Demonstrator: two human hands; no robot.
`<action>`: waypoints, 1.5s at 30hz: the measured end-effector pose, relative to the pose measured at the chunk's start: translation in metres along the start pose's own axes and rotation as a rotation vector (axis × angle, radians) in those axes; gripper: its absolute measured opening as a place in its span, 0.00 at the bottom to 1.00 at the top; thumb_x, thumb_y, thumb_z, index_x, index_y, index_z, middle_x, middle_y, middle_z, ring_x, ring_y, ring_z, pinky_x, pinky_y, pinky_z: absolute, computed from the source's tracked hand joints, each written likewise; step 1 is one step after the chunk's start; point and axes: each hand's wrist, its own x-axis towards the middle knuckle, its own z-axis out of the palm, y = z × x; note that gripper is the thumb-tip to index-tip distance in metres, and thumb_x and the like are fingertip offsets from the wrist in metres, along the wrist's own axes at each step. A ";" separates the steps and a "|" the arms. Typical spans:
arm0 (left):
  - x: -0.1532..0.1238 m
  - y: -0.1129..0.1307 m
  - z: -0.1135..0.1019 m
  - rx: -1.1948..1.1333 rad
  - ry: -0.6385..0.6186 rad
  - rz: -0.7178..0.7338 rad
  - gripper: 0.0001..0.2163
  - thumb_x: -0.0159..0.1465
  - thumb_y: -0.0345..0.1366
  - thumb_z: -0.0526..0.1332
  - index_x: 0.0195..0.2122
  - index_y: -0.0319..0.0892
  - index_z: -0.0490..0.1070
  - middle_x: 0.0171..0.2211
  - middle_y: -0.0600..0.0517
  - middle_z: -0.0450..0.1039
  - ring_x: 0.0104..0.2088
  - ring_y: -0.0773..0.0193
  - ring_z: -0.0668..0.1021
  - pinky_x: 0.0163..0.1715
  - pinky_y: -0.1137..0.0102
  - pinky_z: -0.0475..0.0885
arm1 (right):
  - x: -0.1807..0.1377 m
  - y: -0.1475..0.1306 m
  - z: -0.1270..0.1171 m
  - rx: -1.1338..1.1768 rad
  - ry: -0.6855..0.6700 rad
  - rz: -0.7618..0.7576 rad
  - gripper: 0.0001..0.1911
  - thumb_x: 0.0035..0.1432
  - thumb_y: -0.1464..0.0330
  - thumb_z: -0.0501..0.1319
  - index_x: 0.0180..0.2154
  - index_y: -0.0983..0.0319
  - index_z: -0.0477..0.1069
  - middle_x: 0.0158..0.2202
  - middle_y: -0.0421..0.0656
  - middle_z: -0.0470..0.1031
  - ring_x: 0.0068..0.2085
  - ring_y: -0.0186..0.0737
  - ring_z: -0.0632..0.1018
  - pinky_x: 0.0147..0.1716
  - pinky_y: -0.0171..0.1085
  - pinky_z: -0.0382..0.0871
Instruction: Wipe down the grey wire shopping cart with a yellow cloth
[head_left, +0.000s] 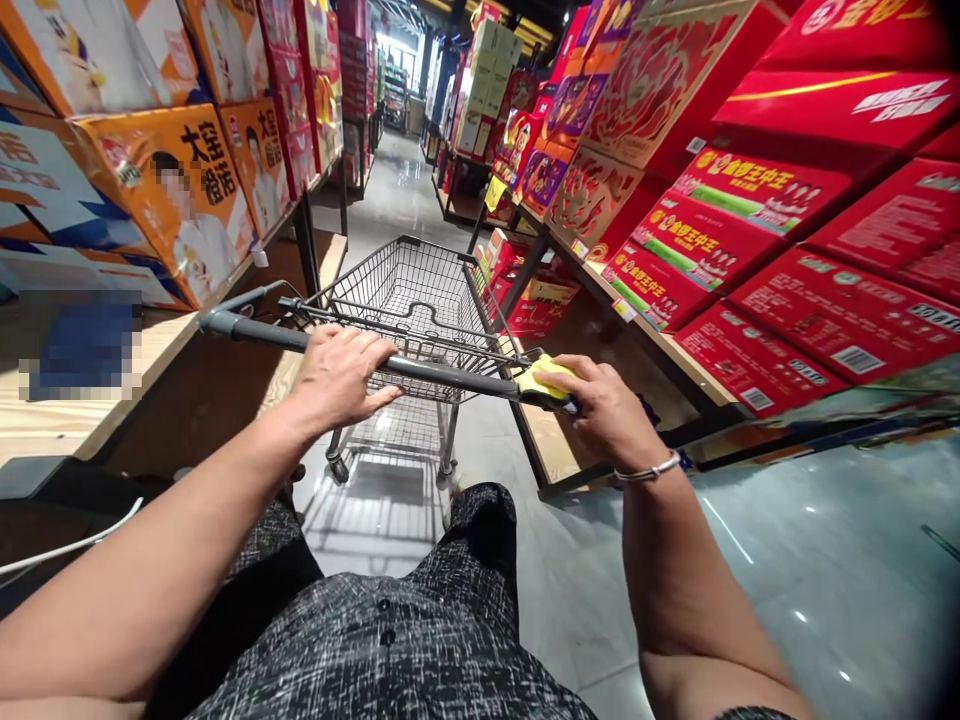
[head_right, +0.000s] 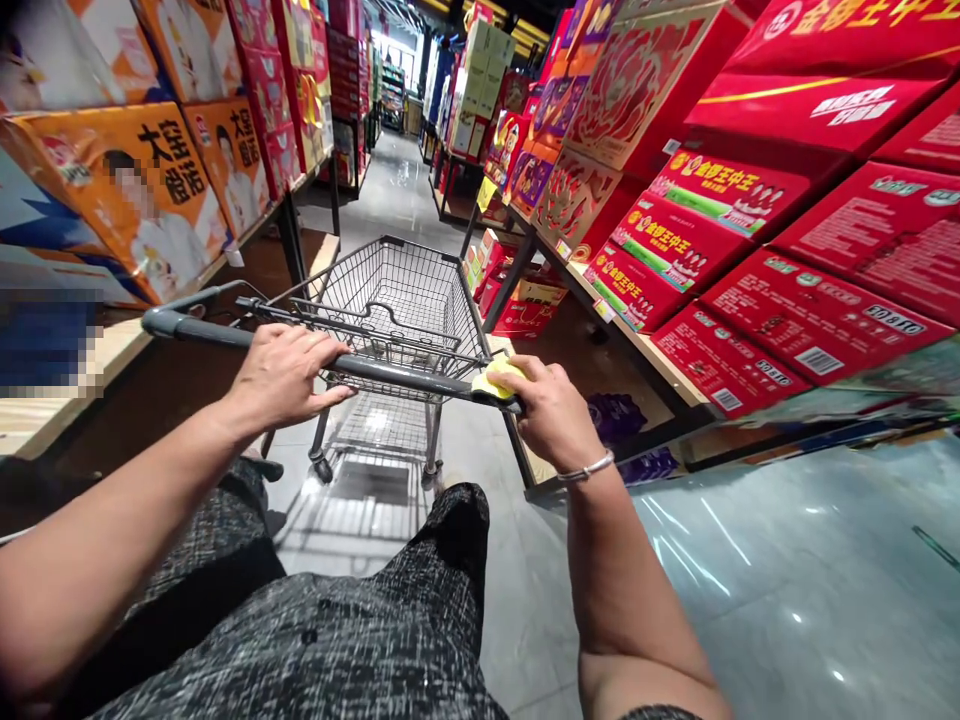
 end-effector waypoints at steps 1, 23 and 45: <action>0.001 -0.007 0.000 -0.024 0.005 0.001 0.20 0.58 0.52 0.67 0.46 0.47 0.74 0.43 0.46 0.75 0.48 0.45 0.74 0.57 0.50 0.57 | 0.003 0.007 0.003 0.068 -0.024 -0.022 0.25 0.57 0.76 0.62 0.53 0.49 0.77 0.57 0.44 0.74 0.46 0.47 0.74 0.45 0.47 0.74; -0.004 0.079 -0.008 -0.169 -0.094 0.064 0.24 0.72 0.55 0.48 0.51 0.41 0.72 0.48 0.42 0.75 0.52 0.48 0.73 0.64 0.46 0.56 | 0.010 -0.103 0.130 0.758 0.500 0.128 0.33 0.65 0.64 0.58 0.68 0.57 0.53 0.62 0.54 0.63 0.63 0.47 0.69 0.64 0.51 0.66; -0.014 0.029 0.023 -0.148 0.267 0.070 0.13 0.72 0.41 0.53 0.42 0.41 0.74 0.35 0.48 0.77 0.41 0.54 0.74 0.59 0.50 0.59 | 0.143 -0.050 0.139 0.111 -0.266 0.104 0.22 0.62 0.74 0.55 0.52 0.49 0.77 0.55 0.41 0.71 0.43 0.41 0.71 0.45 0.39 0.66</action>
